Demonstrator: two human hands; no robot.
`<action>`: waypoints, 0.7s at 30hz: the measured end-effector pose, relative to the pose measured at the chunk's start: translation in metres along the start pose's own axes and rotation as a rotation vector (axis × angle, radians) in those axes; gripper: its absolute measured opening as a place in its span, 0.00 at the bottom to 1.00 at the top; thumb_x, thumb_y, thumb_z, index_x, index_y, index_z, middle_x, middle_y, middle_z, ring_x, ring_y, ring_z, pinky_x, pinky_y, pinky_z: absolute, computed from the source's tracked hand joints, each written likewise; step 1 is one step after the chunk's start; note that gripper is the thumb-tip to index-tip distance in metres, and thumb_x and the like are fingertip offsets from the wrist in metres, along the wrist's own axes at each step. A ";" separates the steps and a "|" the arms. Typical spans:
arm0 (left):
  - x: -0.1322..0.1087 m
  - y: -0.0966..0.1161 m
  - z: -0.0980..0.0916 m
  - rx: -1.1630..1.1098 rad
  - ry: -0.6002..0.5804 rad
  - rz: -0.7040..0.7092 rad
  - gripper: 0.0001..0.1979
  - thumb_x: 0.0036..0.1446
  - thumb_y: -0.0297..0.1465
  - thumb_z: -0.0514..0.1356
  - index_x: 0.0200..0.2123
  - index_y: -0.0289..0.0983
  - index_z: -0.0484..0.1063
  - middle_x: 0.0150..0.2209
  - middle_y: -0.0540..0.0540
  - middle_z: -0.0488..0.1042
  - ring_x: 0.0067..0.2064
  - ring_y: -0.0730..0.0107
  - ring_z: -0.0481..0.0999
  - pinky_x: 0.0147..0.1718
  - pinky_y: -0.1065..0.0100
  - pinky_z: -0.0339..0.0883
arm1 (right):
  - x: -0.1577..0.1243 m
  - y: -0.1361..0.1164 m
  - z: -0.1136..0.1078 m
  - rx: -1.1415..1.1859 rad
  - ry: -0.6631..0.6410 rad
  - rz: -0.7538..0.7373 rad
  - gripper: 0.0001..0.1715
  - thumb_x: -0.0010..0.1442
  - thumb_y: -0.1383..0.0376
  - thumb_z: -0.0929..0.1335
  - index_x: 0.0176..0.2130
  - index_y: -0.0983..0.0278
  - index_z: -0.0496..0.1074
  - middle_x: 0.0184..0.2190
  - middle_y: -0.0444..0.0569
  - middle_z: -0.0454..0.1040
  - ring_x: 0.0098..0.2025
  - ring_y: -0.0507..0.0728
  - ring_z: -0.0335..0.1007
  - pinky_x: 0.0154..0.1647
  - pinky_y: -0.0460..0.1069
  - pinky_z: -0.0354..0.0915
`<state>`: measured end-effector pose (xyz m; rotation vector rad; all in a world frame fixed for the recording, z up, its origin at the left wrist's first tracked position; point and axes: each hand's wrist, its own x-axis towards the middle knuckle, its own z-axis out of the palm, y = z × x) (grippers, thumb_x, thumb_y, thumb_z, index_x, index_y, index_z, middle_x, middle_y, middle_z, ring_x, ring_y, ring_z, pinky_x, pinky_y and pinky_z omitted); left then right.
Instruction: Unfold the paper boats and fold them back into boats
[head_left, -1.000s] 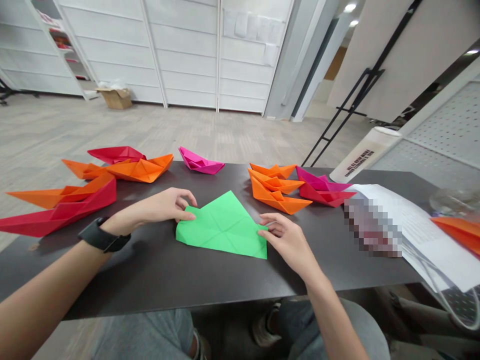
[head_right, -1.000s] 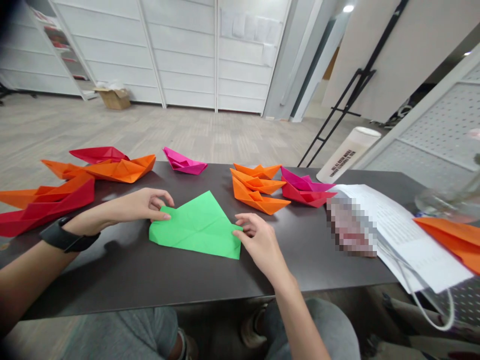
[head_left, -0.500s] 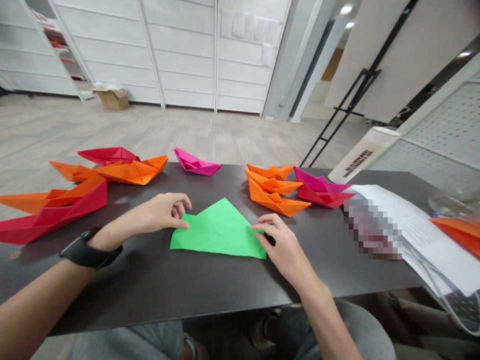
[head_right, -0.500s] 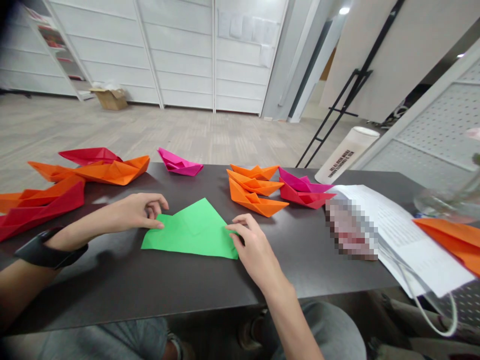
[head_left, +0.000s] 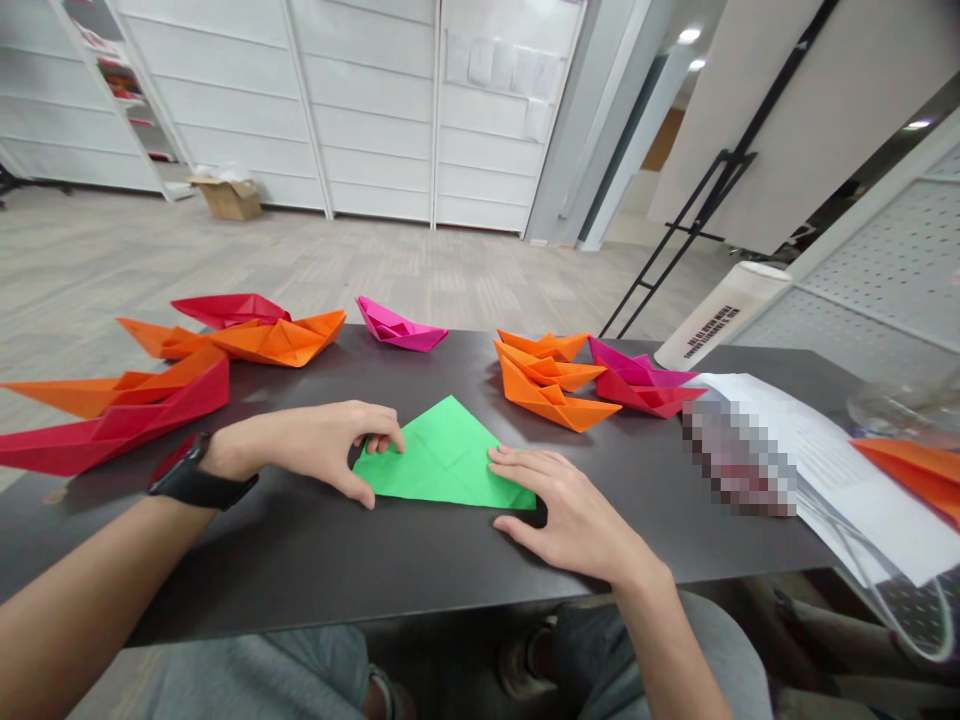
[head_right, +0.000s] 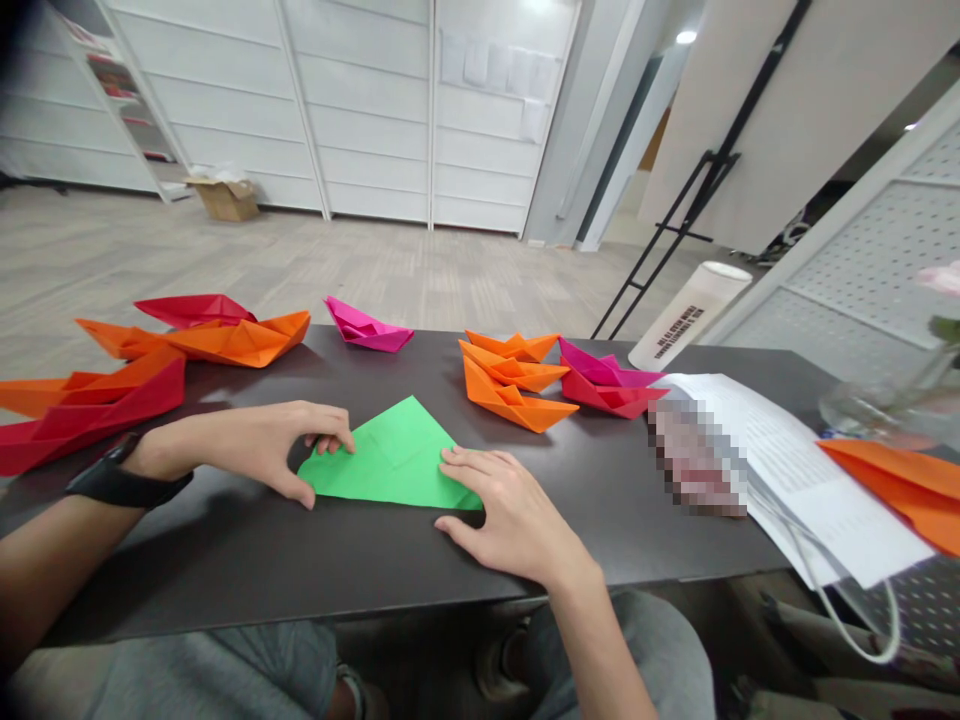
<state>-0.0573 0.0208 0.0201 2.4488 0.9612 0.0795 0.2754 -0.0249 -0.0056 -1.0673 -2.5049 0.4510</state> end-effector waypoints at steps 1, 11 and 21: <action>-0.001 0.000 0.001 0.003 -0.001 -0.004 0.22 0.45 0.43 0.70 0.41 0.38 0.72 0.38 0.49 0.72 0.37 0.66 0.72 0.36 0.70 0.65 | 0.000 0.000 -0.001 -0.002 0.001 -0.001 0.26 0.57 0.65 0.71 0.55 0.62 0.72 0.57 0.55 0.73 0.59 0.62 0.69 0.62 0.61 0.62; -0.002 0.013 -0.001 0.058 -0.034 0.018 0.08 0.49 0.26 0.60 0.34 0.39 0.66 0.36 0.50 0.69 0.37 0.67 0.70 0.39 0.70 0.62 | 0.000 0.005 0.002 0.010 0.001 -0.064 0.26 0.57 0.70 0.69 0.55 0.59 0.71 0.58 0.53 0.72 0.60 0.62 0.67 0.62 0.61 0.61; 0.002 0.012 -0.002 0.110 0.043 0.011 0.02 0.55 0.26 0.55 0.32 0.38 0.67 0.31 0.50 0.71 0.32 0.67 0.70 0.34 0.69 0.59 | 0.004 0.016 0.013 0.143 0.137 0.079 0.20 0.66 0.70 0.64 0.56 0.58 0.67 0.51 0.48 0.75 0.52 0.57 0.73 0.54 0.53 0.67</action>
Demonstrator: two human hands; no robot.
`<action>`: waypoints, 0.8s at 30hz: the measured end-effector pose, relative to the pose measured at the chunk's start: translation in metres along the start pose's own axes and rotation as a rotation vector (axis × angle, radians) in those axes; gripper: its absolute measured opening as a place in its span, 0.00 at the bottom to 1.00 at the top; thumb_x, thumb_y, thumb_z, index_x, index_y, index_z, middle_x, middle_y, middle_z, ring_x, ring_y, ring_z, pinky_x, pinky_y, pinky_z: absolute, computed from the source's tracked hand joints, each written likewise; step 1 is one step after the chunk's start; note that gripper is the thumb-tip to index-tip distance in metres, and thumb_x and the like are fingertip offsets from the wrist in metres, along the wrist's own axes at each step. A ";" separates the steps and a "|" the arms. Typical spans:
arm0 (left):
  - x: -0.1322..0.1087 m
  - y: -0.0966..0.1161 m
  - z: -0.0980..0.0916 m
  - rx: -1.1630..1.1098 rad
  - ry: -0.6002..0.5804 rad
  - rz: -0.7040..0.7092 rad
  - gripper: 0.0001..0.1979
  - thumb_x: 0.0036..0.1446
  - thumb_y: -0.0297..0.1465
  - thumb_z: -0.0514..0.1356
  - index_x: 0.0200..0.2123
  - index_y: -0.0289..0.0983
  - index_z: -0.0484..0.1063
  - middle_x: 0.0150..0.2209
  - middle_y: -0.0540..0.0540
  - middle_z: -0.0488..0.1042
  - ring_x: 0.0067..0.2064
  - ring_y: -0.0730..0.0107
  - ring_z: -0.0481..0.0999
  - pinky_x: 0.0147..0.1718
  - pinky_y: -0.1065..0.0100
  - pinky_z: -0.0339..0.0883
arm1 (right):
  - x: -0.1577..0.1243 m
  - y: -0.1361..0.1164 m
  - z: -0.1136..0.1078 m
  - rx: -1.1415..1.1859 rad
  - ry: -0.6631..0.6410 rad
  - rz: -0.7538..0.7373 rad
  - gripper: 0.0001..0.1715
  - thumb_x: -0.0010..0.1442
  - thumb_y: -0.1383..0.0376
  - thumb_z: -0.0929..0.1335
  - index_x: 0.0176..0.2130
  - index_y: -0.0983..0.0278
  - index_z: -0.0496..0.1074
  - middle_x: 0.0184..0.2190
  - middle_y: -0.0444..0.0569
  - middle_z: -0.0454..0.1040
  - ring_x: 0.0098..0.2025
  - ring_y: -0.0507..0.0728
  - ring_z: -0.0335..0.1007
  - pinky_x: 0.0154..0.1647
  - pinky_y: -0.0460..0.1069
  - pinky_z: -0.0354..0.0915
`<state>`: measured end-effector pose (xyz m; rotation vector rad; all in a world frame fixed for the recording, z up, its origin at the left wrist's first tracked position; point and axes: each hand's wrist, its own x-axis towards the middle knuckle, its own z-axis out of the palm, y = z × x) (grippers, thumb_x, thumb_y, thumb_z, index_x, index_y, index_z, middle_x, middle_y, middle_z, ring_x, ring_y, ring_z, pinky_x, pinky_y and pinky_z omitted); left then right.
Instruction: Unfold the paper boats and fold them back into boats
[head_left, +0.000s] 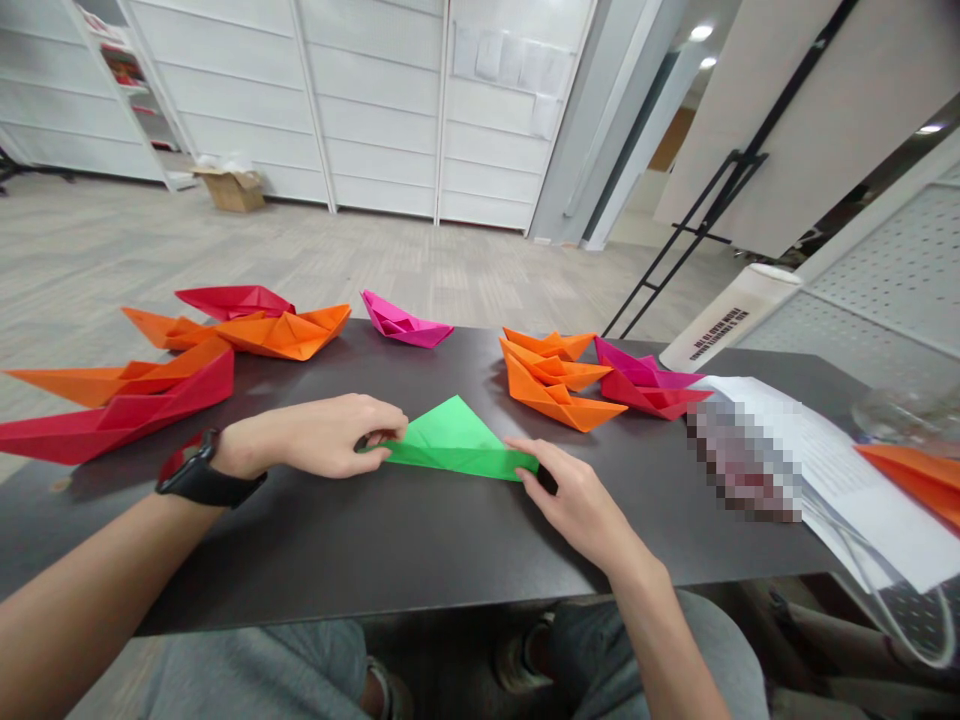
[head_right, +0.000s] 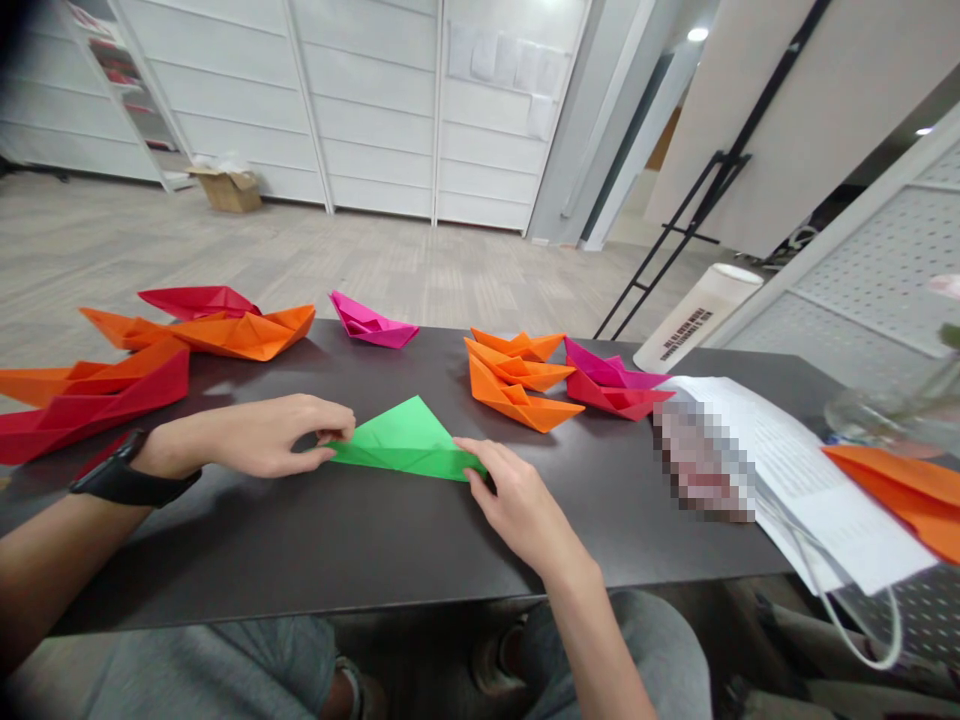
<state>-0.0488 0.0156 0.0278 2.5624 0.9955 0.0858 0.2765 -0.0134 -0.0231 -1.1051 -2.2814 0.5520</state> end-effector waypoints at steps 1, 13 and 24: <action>0.000 -0.001 0.000 0.012 0.013 -0.010 0.03 0.56 0.26 0.54 0.32 0.38 0.67 0.30 0.50 0.71 0.31 0.68 0.70 0.33 0.69 0.59 | 0.000 0.000 0.000 0.004 0.010 0.001 0.20 0.66 0.70 0.64 0.57 0.58 0.66 0.51 0.48 0.74 0.53 0.57 0.72 0.55 0.53 0.67; 0.004 -0.030 0.007 -0.016 0.095 -0.050 0.10 0.64 0.32 0.54 0.40 0.39 0.76 0.39 0.46 0.73 0.38 0.68 0.74 0.38 0.70 0.63 | 0.000 0.005 0.003 -0.186 0.006 -0.043 0.16 0.66 0.70 0.63 0.50 0.60 0.75 0.55 0.55 0.68 0.57 0.61 0.67 0.59 0.59 0.65; 0.005 -0.017 0.007 0.020 0.074 0.009 0.13 0.58 0.24 0.56 0.38 0.42 0.79 0.42 0.47 0.72 0.43 0.67 0.73 0.45 0.71 0.63 | -0.001 -0.013 0.005 -0.230 -0.088 -0.213 0.22 0.66 0.74 0.62 0.55 0.63 0.73 0.57 0.50 0.74 0.58 0.57 0.71 0.60 0.55 0.66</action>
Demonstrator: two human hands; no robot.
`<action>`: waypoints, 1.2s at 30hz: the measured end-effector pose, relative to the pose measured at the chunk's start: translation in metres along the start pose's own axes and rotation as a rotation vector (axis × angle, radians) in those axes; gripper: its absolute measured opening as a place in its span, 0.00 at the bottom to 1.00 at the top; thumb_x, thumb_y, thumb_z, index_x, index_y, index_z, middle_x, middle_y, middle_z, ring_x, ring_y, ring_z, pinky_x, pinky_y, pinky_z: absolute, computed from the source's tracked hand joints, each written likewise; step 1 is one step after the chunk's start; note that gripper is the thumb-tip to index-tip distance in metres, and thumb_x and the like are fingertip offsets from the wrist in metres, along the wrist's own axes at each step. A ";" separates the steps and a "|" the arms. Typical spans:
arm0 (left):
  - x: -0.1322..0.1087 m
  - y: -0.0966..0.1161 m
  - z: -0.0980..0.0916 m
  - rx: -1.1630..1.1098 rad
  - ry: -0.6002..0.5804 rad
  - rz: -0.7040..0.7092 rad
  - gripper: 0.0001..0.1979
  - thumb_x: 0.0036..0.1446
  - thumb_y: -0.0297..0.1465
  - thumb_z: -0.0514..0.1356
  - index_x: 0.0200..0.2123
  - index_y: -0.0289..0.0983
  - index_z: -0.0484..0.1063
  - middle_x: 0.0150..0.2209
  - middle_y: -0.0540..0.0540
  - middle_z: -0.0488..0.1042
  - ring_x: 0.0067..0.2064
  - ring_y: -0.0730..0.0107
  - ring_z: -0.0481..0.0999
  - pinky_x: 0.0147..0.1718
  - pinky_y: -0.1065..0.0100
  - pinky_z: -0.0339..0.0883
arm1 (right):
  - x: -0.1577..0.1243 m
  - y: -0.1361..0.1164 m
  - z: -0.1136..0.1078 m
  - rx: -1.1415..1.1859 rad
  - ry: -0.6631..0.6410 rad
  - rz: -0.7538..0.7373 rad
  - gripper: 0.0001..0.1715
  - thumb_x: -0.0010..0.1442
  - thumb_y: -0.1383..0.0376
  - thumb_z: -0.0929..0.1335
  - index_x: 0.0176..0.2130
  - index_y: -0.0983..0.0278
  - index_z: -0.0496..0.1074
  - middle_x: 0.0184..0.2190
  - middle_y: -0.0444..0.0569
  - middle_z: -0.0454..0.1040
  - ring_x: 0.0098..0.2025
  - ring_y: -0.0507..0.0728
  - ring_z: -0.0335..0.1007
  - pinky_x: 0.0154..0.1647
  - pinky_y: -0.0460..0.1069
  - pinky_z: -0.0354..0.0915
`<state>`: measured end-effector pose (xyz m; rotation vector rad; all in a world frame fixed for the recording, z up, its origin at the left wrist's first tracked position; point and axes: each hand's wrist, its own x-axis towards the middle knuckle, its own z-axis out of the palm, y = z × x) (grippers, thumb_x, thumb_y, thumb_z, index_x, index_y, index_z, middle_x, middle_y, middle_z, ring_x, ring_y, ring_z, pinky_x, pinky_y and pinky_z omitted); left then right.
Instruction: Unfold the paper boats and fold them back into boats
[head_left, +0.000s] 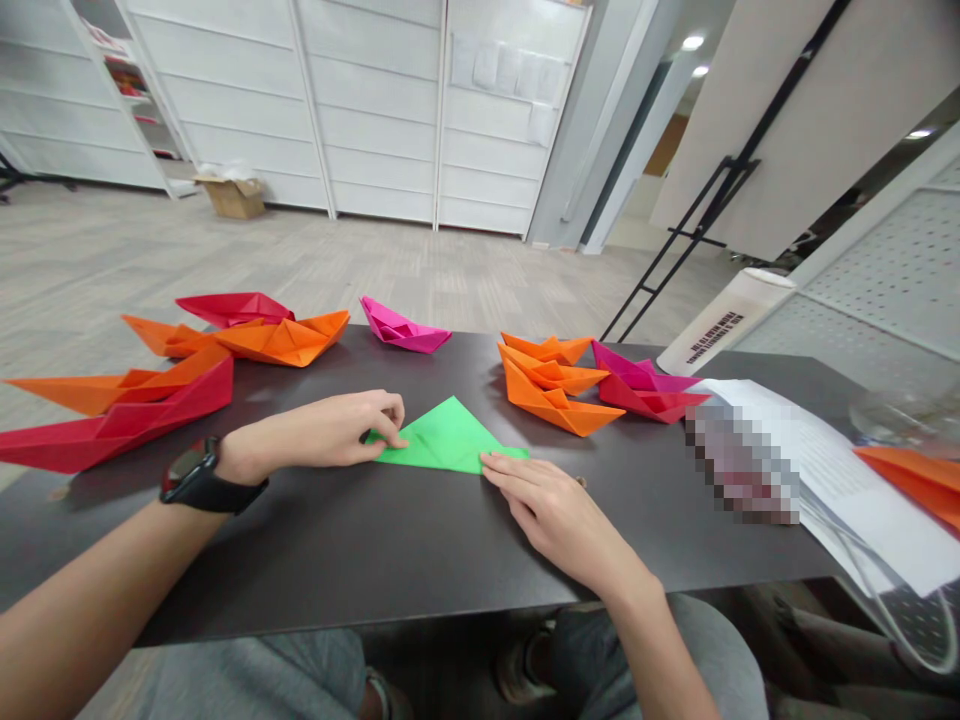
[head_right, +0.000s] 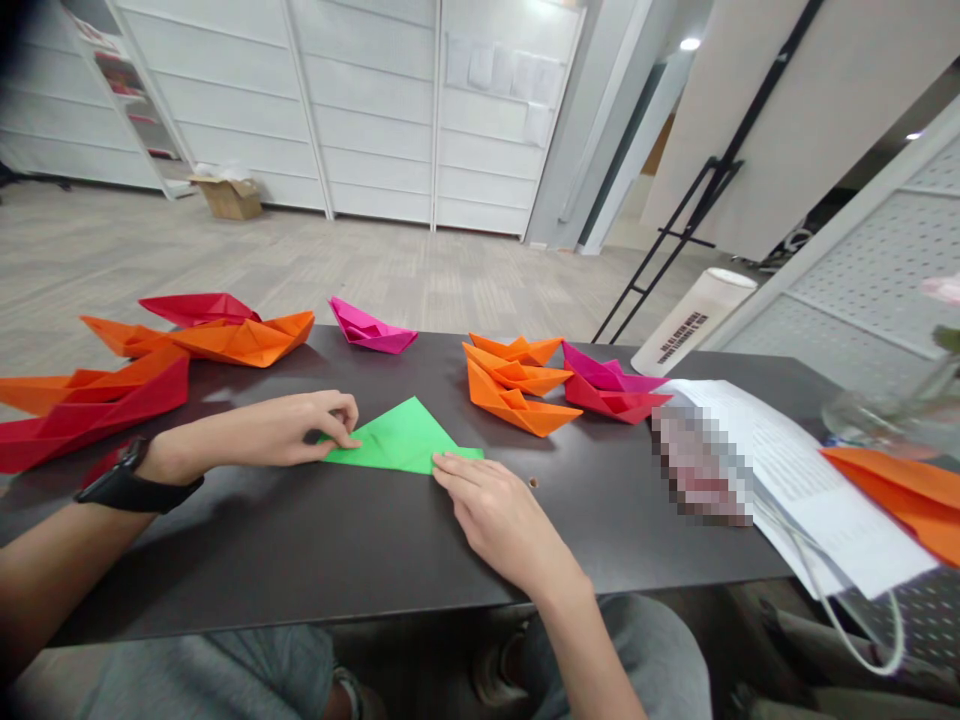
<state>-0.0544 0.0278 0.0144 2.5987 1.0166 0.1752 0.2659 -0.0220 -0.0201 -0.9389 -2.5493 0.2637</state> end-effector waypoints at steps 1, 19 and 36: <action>0.000 0.001 0.000 0.006 0.004 -0.009 0.12 0.57 0.25 0.56 0.37 0.41 0.79 0.41 0.47 0.71 0.42 0.67 0.73 0.44 0.70 0.63 | 0.000 -0.001 0.000 0.007 0.018 0.033 0.21 0.65 0.74 0.62 0.53 0.63 0.74 0.56 0.49 0.75 0.57 0.57 0.72 0.60 0.54 0.66; 0.016 0.001 0.032 -0.275 0.268 -0.400 0.35 0.46 0.47 0.68 0.53 0.38 0.62 0.46 0.41 0.74 0.48 0.54 0.74 0.48 0.55 0.67 | -0.002 0.007 -0.002 0.051 0.115 0.169 0.13 0.64 0.70 0.67 0.44 0.60 0.79 0.50 0.50 0.79 0.51 0.60 0.77 0.55 0.58 0.71; 0.015 0.015 0.016 -0.412 0.120 -0.256 0.15 0.53 0.38 0.65 0.41 0.38 0.69 0.40 0.47 0.76 0.42 0.59 0.76 0.42 0.62 0.68 | -0.002 0.007 -0.003 0.185 0.206 0.291 0.13 0.63 0.70 0.67 0.48 0.59 0.70 0.43 0.49 0.73 0.43 0.57 0.73 0.45 0.53 0.70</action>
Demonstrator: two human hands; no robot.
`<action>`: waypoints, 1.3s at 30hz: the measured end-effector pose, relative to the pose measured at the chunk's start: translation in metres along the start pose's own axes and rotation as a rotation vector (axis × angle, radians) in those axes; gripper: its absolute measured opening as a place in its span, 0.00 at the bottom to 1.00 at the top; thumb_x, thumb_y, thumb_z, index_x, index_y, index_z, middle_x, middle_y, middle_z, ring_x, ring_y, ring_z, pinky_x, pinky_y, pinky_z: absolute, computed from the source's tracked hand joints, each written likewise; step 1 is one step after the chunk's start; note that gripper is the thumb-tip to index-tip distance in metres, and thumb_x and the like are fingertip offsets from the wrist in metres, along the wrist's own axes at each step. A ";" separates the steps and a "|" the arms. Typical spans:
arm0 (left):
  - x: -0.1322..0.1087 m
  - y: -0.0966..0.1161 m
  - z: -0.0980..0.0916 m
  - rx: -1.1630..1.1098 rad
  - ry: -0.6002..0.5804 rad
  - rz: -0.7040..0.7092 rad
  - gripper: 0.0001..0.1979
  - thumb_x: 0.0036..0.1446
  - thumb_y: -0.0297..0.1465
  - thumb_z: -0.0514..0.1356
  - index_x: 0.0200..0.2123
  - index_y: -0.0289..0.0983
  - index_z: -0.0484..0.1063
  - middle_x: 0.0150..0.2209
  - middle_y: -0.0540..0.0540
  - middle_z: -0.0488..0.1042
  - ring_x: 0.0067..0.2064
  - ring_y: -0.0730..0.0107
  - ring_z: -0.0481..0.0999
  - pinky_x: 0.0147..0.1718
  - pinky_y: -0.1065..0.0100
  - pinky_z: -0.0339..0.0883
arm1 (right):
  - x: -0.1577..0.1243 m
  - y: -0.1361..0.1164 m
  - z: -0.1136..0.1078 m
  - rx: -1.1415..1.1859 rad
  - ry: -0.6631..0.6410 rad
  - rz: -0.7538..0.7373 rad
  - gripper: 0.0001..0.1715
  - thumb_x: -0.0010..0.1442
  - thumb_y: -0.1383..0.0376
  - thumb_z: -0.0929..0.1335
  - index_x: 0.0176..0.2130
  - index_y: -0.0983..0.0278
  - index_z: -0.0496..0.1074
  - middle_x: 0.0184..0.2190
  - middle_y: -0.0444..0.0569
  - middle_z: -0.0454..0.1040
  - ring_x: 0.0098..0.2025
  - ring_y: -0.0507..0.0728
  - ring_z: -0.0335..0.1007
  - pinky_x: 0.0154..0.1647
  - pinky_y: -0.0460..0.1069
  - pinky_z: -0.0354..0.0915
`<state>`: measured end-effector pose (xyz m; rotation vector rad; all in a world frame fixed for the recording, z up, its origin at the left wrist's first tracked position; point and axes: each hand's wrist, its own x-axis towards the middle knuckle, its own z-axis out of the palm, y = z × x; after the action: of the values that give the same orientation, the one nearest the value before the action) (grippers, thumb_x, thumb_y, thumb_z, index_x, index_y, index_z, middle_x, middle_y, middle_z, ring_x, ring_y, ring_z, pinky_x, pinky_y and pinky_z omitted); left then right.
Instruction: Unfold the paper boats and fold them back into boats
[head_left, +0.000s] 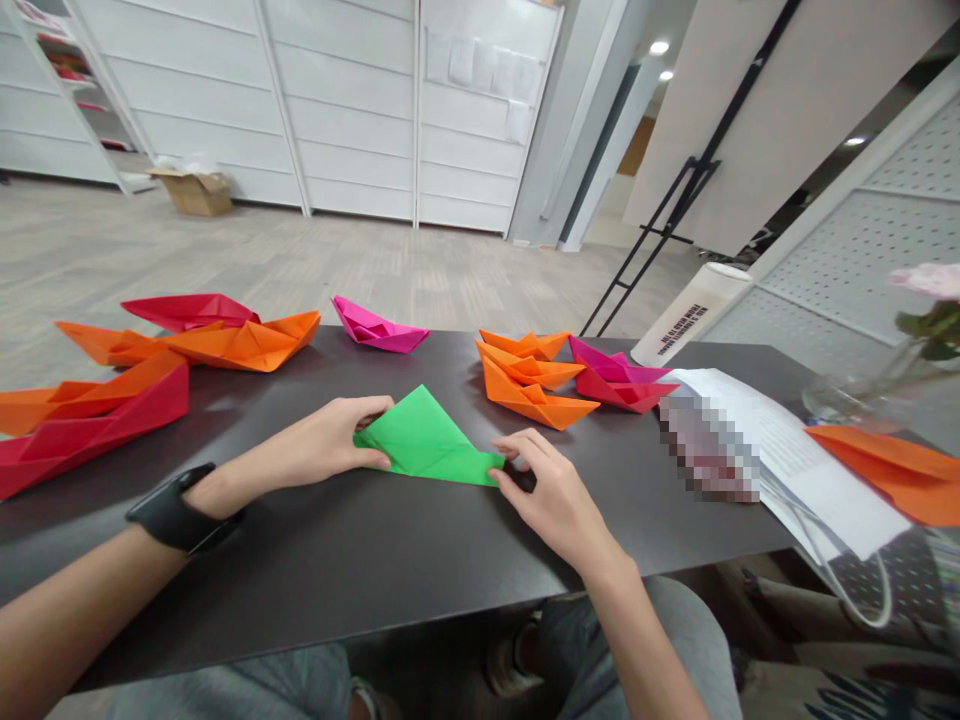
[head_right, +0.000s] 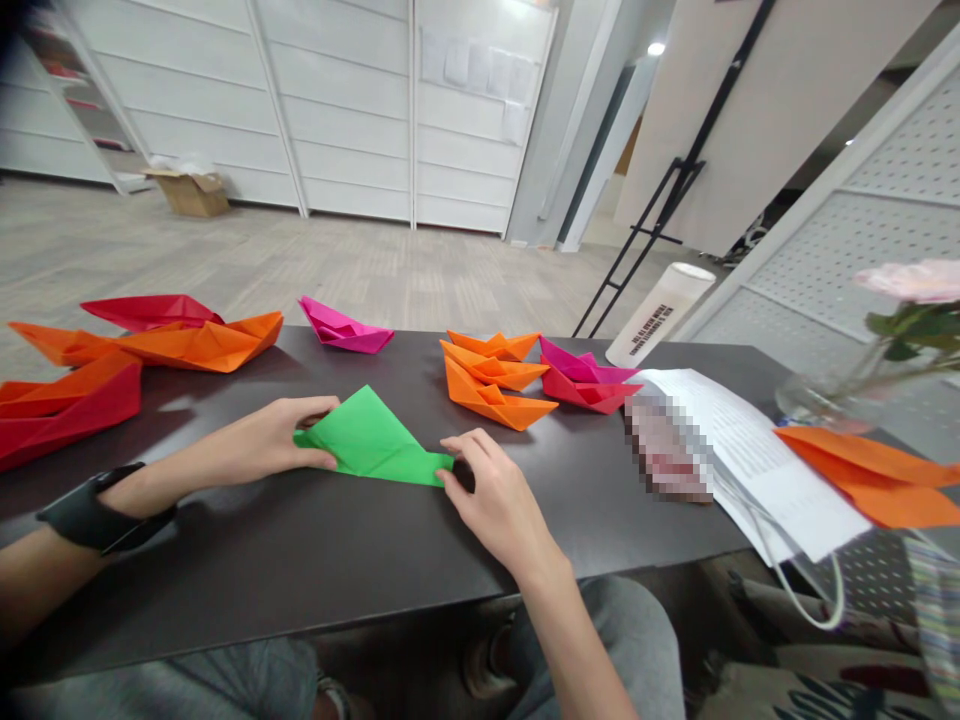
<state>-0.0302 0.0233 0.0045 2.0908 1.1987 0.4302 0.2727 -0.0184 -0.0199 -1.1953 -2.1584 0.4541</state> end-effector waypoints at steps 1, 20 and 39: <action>0.000 0.001 -0.001 0.019 -0.016 0.012 0.14 0.55 0.38 0.64 0.41 0.38 0.70 0.41 0.47 0.77 0.43 0.59 0.76 0.43 0.63 0.68 | 0.000 0.001 0.000 0.014 0.003 0.012 0.12 0.62 0.70 0.68 0.47 0.59 0.70 0.42 0.49 0.73 0.42 0.57 0.73 0.44 0.52 0.70; -0.003 0.006 -0.002 0.109 -0.040 0.106 0.15 0.61 0.41 0.59 0.45 0.41 0.78 0.37 0.48 0.81 0.37 0.60 0.78 0.42 0.65 0.70 | -0.003 -0.008 -0.001 0.122 -0.062 0.093 0.24 0.59 0.66 0.70 0.54 0.60 0.64 0.47 0.50 0.74 0.47 0.58 0.72 0.49 0.54 0.67; -0.005 0.008 -0.003 0.148 -0.088 0.085 0.14 0.57 0.43 0.62 0.41 0.40 0.78 0.43 0.48 0.80 0.42 0.59 0.78 0.43 0.65 0.70 | -0.001 -0.010 -0.002 0.167 -0.075 0.111 0.07 0.60 0.72 0.65 0.38 0.60 0.70 0.34 0.43 0.75 0.35 0.53 0.71 0.39 0.49 0.66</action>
<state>-0.0293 0.0179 0.0125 2.2687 1.1234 0.2925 0.2682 -0.0246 -0.0129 -1.2249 -2.0769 0.7223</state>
